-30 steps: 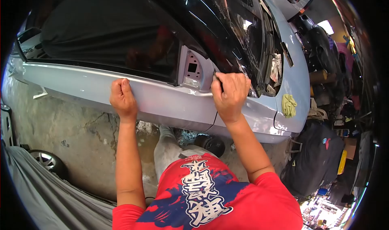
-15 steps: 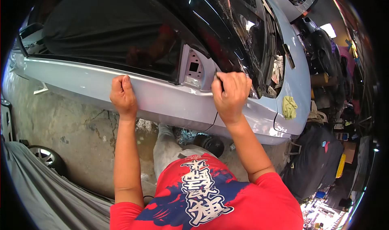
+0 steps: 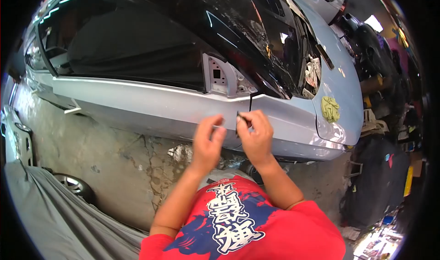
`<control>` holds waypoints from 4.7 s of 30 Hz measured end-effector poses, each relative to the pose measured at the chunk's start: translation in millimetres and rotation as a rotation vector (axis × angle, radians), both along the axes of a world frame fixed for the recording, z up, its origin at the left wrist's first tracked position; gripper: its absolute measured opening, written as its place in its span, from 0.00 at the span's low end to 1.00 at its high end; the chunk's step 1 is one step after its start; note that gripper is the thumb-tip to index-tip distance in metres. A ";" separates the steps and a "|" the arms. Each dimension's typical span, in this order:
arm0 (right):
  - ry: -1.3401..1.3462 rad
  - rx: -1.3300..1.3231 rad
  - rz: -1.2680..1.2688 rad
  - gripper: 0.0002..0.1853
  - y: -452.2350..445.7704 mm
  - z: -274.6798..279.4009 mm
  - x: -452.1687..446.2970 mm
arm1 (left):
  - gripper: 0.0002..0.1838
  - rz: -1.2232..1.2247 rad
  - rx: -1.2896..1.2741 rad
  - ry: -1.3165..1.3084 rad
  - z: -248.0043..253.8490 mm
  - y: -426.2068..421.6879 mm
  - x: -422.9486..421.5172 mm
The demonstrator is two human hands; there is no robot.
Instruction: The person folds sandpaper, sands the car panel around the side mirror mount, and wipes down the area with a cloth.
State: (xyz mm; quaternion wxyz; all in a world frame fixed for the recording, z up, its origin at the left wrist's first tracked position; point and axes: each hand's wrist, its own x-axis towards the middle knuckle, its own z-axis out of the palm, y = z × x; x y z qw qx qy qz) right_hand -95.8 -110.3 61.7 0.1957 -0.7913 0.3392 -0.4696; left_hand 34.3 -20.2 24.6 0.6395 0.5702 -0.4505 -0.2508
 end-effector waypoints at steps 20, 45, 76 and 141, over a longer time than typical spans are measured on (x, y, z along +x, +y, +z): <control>0.033 0.491 0.356 0.10 102.0 -14.0 -34.0 | 0.06 0.133 -0.052 0.630 -9.7 83.2 -52.8; -0.243 -0.012 0.283 0.16 -187.2 -0.4 -61.6 | 0.09 0.846 -0.201 0.064 2.6 -164.6 -63.8; -0.142 -0.018 0.287 0.24 -198.9 -12.4 -65.9 | 0.05 1.063 -0.222 -0.402 -14.4 -186.3 -58.8; -0.125 0.006 0.342 0.23 -199.2 -10.2 -71.5 | 0.06 1.065 -0.205 -0.378 -5.4 -190.1 -56.5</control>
